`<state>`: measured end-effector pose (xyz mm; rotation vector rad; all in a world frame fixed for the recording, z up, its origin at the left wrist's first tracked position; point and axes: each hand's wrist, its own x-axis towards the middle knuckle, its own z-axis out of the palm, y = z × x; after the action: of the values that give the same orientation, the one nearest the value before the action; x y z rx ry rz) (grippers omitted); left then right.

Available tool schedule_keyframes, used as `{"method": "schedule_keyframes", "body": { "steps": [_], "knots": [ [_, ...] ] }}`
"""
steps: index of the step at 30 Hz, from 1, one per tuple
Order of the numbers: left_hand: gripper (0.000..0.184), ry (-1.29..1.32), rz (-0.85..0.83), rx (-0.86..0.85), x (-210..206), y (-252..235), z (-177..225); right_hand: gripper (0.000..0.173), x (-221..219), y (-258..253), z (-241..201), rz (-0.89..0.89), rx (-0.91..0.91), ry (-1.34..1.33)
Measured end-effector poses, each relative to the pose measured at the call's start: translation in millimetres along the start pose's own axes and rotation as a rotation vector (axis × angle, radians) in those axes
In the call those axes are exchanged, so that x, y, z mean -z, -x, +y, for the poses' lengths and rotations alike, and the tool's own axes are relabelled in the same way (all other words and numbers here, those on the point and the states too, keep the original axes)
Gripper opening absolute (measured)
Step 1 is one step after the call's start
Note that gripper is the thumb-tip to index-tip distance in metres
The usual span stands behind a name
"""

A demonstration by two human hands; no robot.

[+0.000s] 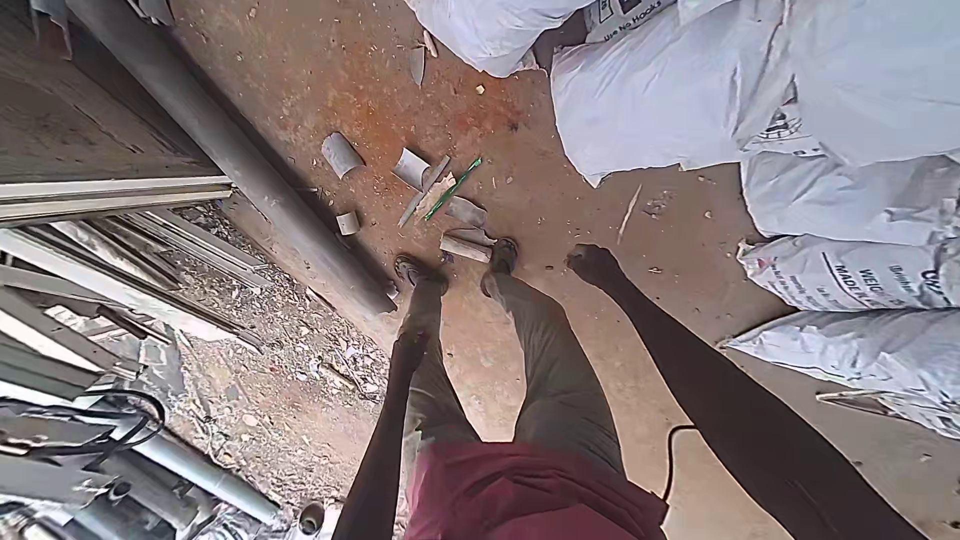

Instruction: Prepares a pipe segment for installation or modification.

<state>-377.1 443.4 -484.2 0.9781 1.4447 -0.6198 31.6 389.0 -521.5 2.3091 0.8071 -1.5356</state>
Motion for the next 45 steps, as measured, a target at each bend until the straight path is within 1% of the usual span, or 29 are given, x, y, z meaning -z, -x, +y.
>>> {"method": "schedule_keyframes", "body": {
  "steps": [3,5,7,11,15,17,19,21,23,24,25,27,28,30,33,35,37,38,39,41,43,44,45],
  "knots": [
    [0.039,-0.051,-0.016,0.02,-4.5,-57.3,-1.9,0.028,-10.4,-57.0,-41.7,0.066,0.041,-0.052],
    [0.042,-0.097,-0.05,0.053,-9.1,-86.6,-4.4,0.03,-30.4,-94.7,-64.4,0.072,0.033,-0.093],
    [0.041,-0.03,-0.086,0.067,-14.0,-122.9,-13.7,0.03,-56.2,-131.4,-88.9,0.039,0.049,-0.094],
    [0.037,0.075,-0.117,0.083,-9.5,-172.5,-19.3,0.029,-123.3,-196.0,-125.4,-0.081,0.105,0.036],
    [0.034,0.134,-0.13,0.035,-9.3,-213.5,-38.0,0.031,-180.2,-233.7,-162.2,-0.194,0.21,0.244],
    [0.03,0.178,-0.098,-0.003,-9.4,-223.0,-46.9,0.035,-209.4,-249.3,-174.5,-0.24,0.271,0.36],
    [0.028,0.24,-0.08,-0.011,-6.5,-231.3,-52.5,0.039,-233.3,-261.4,-188.1,-0.259,0.383,0.477],
    [0.026,0.293,-0.067,-0.01,-3.0,-237.5,-59.5,0.043,-265.1,-281.2,-190.5,-0.279,0.482,0.565],
    [0.025,0.331,-0.038,-0.011,6.2,-240.2,-56.6,0.055,-291.4,-302.2,-192.8,-0.357,0.483,0.631],
    [0.025,0.35,-0.021,-0.021,11.7,-242.4,-54.6,0.055,-299.9,-312.3,-192.6,-0.37,0.477,0.657],
    [0.024,0.374,-0.002,-0.046,13.6,-246.5,-56.5,0.051,-304.9,-321.0,-189.5,-0.358,0.478,0.671],
    [0.025,0.408,0.042,-0.109,7.0,-259.1,-71.6,0.03,-306.4,-332.5,-181.7,-0.302,0.507,0.686],
    [0.025,0.414,0.053,-0.129,2.6,-263.1,-78.3,0.027,-303.3,-333.5,-177.4,-0.295,0.509,0.677],
    [0.023,0.389,0.043,-0.112,-0.5,-265.8,-77.1,0.023,-288.6,-327.4,-171.5,-0.303,0.501,0.639],
    [0.027,0.291,0.003,-0.046,0.7,-271.5,-66.1,0.023,-254.0,-305.9,-179.7,-0.312,0.498,0.504],
    [0.035,0.241,0.002,-0.013,8.4,-270.0,-48.8,0.023,-232.1,-286.8,-190.3,-0.361,0.481,0.331],
    [0.055,0.192,0.01,-0.05,8.1,-268.6,-43.3,0.019,-213.0,-263.6,-205.1,-0.451,0.449,0.159],
    [0.067,0.165,-0.012,-0.058,7.4,-269.3,-42.0,0.018,-206.5,-253.6,-212.4,-0.502,0.418,0.076],
    [0.077,0.141,-0.057,-0.038,7.7,-268.9,-39.7,0.016,-204.1,-244.5,-216.9,-0.54,0.394,-0.029],
    [0.095,0.104,-0.146,0.037,9.1,-270.5,-36.3,0.011,-208.6,-232.1,-219.4,-0.56,0.362,-0.36],
    [0.101,0.138,-0.133,0.056,3.2,-278.5,-49.5,0.003,-221.1,-229.0,-212.7,-0.504,0.333,-0.759],
    [0.101,0.162,-0.106,0.061,-2.2,-285.5,-60.2,0.009,-227.5,-233.3,-207.0,-0.428,0.312,-0.907],
    [0.101,0.193,-0.083,0.075,-3.3,-288.6,-64.9,0.018,-231.9,-241.1,-201.0,-0.314,0.267,-0.963]
  ]
}}
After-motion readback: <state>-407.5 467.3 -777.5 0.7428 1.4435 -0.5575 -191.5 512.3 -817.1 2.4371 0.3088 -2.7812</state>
